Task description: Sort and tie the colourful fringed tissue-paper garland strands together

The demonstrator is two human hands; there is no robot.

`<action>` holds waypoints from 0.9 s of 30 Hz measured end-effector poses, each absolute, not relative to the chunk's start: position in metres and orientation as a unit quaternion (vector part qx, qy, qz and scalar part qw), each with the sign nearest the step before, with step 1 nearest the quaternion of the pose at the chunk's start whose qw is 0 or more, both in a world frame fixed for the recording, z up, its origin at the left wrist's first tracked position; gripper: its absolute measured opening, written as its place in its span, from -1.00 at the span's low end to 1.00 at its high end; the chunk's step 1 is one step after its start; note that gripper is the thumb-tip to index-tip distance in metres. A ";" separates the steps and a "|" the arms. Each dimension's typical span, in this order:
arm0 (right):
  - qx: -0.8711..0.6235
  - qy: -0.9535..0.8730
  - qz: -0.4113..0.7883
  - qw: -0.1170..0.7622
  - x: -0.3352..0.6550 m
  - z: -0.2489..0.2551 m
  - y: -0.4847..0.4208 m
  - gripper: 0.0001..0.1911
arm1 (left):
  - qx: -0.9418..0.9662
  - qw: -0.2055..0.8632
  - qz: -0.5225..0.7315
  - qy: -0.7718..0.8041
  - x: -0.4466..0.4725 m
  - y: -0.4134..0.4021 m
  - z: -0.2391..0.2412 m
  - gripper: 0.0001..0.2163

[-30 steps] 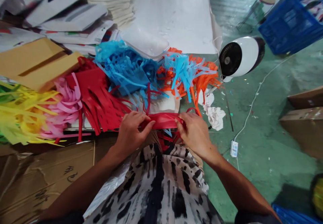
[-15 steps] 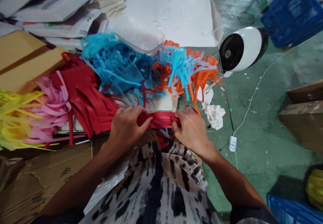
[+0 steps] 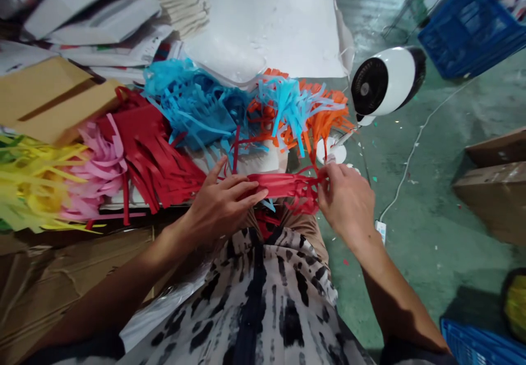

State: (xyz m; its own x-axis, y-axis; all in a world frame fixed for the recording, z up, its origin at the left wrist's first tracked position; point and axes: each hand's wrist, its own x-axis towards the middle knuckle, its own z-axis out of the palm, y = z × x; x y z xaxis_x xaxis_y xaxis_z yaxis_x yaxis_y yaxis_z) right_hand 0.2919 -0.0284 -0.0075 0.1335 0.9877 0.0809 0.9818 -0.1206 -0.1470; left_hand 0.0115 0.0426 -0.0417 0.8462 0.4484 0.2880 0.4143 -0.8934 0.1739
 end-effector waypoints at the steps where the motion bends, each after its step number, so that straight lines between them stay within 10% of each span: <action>1: -0.734 -0.669 -0.004 0.119 0.292 -0.005 -0.034 -0.72 | 0.960 0.056 0.158 0.225 0.011 0.041 -0.041 -0.68; 5: -0.589 -0.780 -0.009 0.209 0.264 -0.013 -0.052 -0.55 | 0.953 0.075 0.162 0.243 0.010 0.038 -0.045 -0.67; 27: -0.517 -0.849 0.021 0.113 0.224 -0.078 -0.087 -0.69 | 0.944 0.154 0.138 0.258 0.005 0.048 -0.038 -0.63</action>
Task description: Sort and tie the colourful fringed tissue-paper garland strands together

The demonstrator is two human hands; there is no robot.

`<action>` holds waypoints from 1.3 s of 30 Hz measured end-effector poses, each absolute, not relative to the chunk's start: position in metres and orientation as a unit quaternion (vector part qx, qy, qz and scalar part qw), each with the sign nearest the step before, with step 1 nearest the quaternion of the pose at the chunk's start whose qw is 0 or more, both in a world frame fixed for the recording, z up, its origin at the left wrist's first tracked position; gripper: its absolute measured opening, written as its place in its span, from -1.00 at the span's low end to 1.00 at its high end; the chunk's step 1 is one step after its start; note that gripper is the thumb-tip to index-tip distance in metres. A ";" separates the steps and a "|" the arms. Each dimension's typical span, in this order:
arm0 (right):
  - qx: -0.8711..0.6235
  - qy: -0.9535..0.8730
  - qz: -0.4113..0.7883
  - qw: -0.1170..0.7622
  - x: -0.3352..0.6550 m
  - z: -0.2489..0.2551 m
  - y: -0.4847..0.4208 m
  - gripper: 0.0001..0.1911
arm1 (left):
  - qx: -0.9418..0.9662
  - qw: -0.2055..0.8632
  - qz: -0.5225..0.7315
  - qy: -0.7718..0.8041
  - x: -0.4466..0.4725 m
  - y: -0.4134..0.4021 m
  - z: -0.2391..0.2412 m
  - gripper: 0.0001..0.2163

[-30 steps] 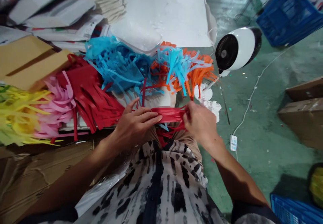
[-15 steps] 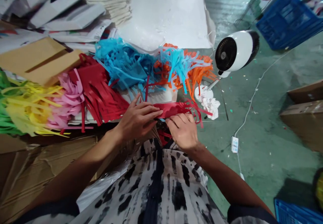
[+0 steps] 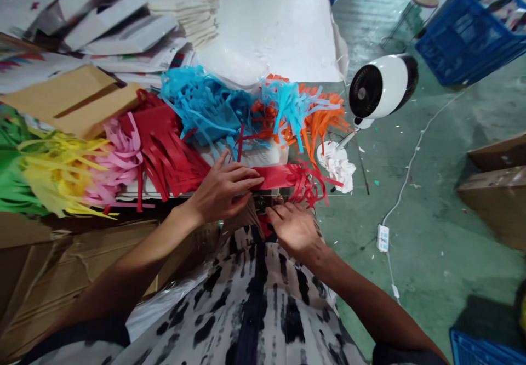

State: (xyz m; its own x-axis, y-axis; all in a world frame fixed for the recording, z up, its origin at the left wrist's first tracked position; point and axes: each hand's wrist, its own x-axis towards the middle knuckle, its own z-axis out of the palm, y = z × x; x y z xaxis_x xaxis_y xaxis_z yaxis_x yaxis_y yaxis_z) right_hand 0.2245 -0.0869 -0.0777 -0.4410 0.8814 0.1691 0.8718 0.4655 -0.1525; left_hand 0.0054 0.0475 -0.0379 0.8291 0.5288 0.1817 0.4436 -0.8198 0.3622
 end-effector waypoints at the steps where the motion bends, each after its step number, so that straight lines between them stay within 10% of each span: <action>1: -0.525 -0.840 0.020 0.136 0.226 -0.071 -0.085 -0.70 | 0.945 0.151 0.137 0.256 0.005 0.046 -0.039 -0.64; 11: -0.529 -0.822 0.077 0.197 0.217 -0.041 -0.061 -0.69 | 0.946 0.103 0.158 0.264 0.001 0.033 -0.061 -0.61; 16: -0.563 -0.818 0.034 0.110 0.216 -0.061 -0.052 -0.16 | 0.950 0.074 0.169 0.253 -0.003 0.029 -0.070 -0.63; 22: -0.590 -0.804 0.009 0.071 0.252 -0.072 -0.059 -0.06 | 0.939 0.063 0.146 0.306 -0.045 0.040 -0.057 -0.68; 30: -0.594 -0.801 -0.013 0.068 0.254 -0.073 -0.057 -0.21 | 0.863 -0.061 0.336 0.373 -0.023 0.023 -0.040 -0.72; 39: -0.597 -0.786 -0.084 0.136 0.251 -0.075 -0.068 -0.57 | 0.938 0.027 0.213 0.271 0.022 -0.012 -0.092 -0.59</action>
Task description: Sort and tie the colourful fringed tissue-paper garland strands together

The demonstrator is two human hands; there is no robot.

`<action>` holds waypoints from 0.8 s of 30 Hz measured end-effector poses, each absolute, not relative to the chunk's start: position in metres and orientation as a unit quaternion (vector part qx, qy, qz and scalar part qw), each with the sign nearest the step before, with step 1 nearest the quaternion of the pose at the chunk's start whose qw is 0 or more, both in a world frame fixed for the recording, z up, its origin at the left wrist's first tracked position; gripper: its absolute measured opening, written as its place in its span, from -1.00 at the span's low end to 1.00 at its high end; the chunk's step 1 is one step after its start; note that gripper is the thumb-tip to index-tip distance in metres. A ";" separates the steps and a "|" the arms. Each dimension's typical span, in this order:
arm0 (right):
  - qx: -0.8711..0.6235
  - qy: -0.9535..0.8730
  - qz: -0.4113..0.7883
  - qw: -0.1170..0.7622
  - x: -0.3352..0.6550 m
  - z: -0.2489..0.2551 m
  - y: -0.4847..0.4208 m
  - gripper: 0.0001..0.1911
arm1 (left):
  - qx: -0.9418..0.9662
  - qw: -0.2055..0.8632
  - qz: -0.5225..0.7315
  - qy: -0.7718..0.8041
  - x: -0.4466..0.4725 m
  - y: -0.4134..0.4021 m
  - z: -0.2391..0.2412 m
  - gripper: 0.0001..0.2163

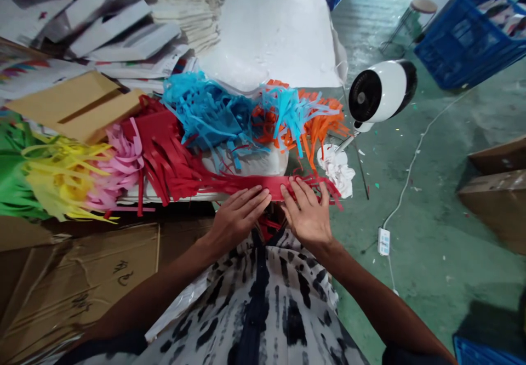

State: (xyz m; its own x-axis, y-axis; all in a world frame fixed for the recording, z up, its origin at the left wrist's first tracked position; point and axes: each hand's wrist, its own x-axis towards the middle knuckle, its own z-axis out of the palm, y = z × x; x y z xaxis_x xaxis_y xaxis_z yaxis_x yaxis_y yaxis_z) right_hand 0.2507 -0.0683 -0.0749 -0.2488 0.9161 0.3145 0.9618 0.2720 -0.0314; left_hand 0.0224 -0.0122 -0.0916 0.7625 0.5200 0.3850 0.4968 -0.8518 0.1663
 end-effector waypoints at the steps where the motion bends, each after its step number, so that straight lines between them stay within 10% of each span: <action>1: -0.593 -0.785 -0.095 0.152 0.249 -0.076 -0.069 -0.62 | 0.939 0.027 0.213 0.267 0.019 -0.012 -0.091 -0.60; 13: -0.601 -0.767 0.062 0.217 0.267 -0.052 -0.048 -0.74 | 0.879 0.145 0.281 0.356 -0.004 0.025 -0.070 -0.82; 24: -0.659 -0.746 0.038 0.085 0.267 -0.044 -0.018 -0.73 | 0.839 0.078 0.242 0.480 0.001 0.028 -0.061 -0.81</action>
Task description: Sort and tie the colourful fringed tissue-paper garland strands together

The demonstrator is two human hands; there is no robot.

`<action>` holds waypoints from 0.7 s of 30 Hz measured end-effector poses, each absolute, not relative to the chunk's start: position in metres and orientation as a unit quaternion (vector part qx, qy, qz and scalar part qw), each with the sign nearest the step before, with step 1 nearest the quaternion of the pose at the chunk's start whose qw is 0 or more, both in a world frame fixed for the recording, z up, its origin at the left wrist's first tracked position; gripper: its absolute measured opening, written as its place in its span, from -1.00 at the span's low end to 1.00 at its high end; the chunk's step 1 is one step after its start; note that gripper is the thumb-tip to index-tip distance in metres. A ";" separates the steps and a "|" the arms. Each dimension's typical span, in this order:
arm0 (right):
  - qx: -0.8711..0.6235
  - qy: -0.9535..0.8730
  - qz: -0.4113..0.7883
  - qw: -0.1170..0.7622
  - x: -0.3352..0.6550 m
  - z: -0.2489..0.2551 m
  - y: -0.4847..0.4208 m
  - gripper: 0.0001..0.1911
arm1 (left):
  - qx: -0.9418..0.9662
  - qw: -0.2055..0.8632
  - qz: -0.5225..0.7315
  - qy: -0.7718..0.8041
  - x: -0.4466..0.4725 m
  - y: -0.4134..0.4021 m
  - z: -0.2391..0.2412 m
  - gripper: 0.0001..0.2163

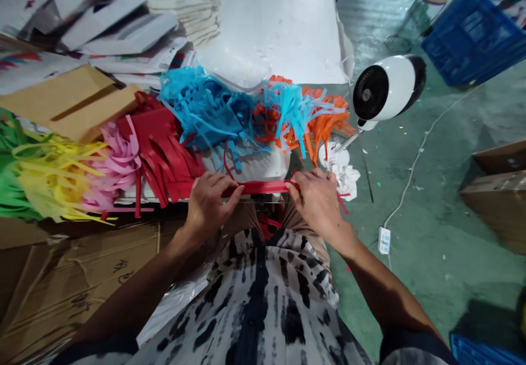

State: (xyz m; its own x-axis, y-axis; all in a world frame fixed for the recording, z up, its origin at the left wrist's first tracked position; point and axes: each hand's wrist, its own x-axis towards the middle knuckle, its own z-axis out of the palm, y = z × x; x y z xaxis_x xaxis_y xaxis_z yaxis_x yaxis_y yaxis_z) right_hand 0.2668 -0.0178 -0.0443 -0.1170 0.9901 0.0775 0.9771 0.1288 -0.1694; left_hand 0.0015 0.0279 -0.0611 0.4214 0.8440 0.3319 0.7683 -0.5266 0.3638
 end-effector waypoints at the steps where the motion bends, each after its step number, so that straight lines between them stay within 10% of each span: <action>1: -0.658 -0.748 0.031 0.078 0.266 -0.045 -0.017 -0.73 | 0.841 0.074 0.236 0.481 0.002 0.029 -0.061 -0.81; 21: -0.550 -0.823 -0.058 0.131 0.264 -0.062 -0.057 -0.55 | 0.956 -0.053 0.201 0.209 -0.007 0.033 -0.067 -0.68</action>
